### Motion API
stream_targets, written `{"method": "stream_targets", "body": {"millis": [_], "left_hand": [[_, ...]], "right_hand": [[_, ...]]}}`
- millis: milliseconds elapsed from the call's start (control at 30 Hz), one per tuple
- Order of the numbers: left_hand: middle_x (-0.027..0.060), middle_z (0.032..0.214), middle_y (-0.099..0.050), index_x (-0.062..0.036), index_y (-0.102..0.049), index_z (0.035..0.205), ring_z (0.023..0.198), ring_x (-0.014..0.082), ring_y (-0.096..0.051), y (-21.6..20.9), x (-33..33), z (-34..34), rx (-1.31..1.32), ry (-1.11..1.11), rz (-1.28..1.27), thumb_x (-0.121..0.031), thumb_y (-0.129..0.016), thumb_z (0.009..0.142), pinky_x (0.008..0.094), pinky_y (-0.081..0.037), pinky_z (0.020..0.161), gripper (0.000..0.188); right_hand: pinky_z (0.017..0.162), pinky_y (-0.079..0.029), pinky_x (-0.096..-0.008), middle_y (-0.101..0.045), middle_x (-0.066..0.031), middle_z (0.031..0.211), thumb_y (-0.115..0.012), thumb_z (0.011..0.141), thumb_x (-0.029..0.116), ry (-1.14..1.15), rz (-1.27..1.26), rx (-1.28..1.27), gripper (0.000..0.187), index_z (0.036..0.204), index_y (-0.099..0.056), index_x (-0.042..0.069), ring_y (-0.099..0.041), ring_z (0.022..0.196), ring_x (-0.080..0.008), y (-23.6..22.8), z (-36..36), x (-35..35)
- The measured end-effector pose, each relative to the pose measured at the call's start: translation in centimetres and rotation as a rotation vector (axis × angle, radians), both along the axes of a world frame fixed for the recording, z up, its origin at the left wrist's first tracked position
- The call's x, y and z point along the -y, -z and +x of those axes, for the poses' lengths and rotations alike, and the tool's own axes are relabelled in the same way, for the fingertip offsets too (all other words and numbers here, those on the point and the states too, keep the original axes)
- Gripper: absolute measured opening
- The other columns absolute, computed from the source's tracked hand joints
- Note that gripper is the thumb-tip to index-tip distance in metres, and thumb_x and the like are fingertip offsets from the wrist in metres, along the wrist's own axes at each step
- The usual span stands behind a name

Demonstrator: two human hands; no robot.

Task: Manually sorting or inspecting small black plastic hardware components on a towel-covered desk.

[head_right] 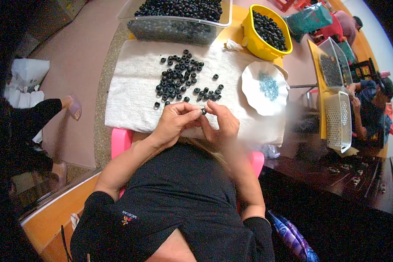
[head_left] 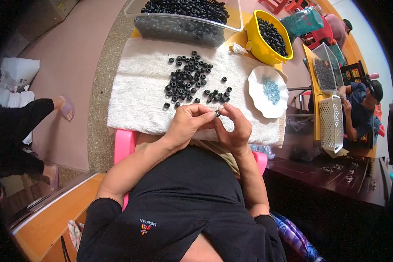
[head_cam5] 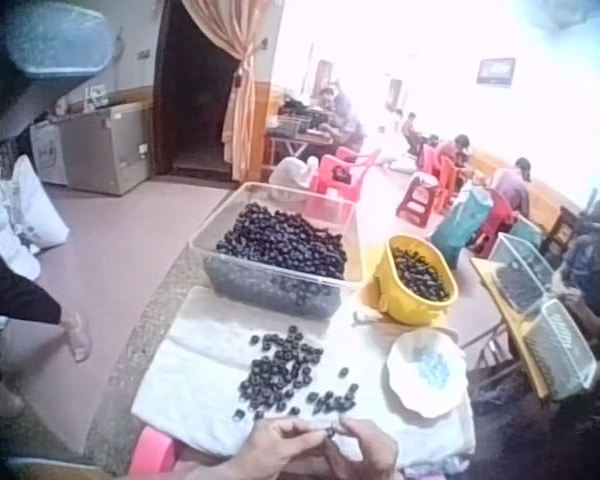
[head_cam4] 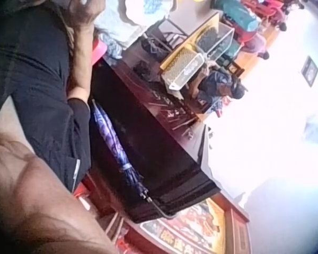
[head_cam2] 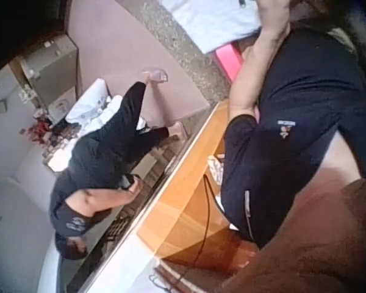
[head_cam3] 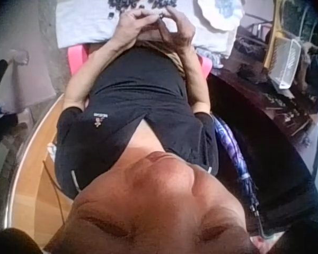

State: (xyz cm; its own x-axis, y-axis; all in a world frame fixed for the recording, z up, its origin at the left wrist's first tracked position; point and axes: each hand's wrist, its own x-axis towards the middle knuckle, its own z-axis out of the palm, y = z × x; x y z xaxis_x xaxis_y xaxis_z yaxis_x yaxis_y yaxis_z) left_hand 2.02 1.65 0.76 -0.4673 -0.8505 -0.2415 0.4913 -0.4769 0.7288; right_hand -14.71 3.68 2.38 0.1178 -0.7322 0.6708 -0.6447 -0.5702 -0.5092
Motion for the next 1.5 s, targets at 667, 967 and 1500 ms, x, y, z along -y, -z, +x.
{"method": "stream_targets", "body": {"millis": [667, 967, 1500], "left_hand": [[0.0098, 0.096, -0.069, 0.0032, -0.065, 0.105, 0.085, 0.0138, -0.067, -0.3, 0.0, -0.2, 0.091, -0.017, -0.061, -0.01, -0.063, 0.094, 0.0266, -0.057, 0.079, 0.017], [0.0104, 0.097, -0.069, 0.0038, -0.064, 0.106, 0.088, 0.0145, -0.067, -0.7, 0.0, 0.1, 0.118, -0.007, -0.129, -0.012, -0.065, 0.093, 0.0277, -0.057, 0.079, 0.021], [0.0092, 0.094, -0.069, 0.0042, -0.066, 0.103, 0.084, 0.0133, -0.067, -0.3, 0.4, -0.2, 0.139, -0.013, -0.152, -0.011, -0.066, 0.093, 0.0268, -0.057, 0.076, 0.018]], "right_hand": [[0.069, -0.052, -0.0332, -0.061, -0.0152, 0.097, -0.072, 0.074, -0.009, 0.05, 0.054, -0.07, 0.034, 0.105, -0.063, 0.0, -0.063, 0.083, -0.0277, -1.9, -1.6, 0.9], [0.061, -0.05, -0.0268, -0.063, -0.0091, 0.085, -0.068, 0.08, -0.005, 0.213, -0.125, -0.144, 0.02, 0.099, -0.064, 0.0, -0.061, 0.068, -0.0146, -7.0, -7.9, 5.7], [0.067, -0.053, -0.0291, -0.067, -0.0102, 0.106, -0.073, 0.083, 0.014, 0.459, -0.076, -0.443, 0.027, 0.108, -0.067, 0.003, -0.068, 0.069, -0.0202, -10.3, -14.6, 18.1]]}}
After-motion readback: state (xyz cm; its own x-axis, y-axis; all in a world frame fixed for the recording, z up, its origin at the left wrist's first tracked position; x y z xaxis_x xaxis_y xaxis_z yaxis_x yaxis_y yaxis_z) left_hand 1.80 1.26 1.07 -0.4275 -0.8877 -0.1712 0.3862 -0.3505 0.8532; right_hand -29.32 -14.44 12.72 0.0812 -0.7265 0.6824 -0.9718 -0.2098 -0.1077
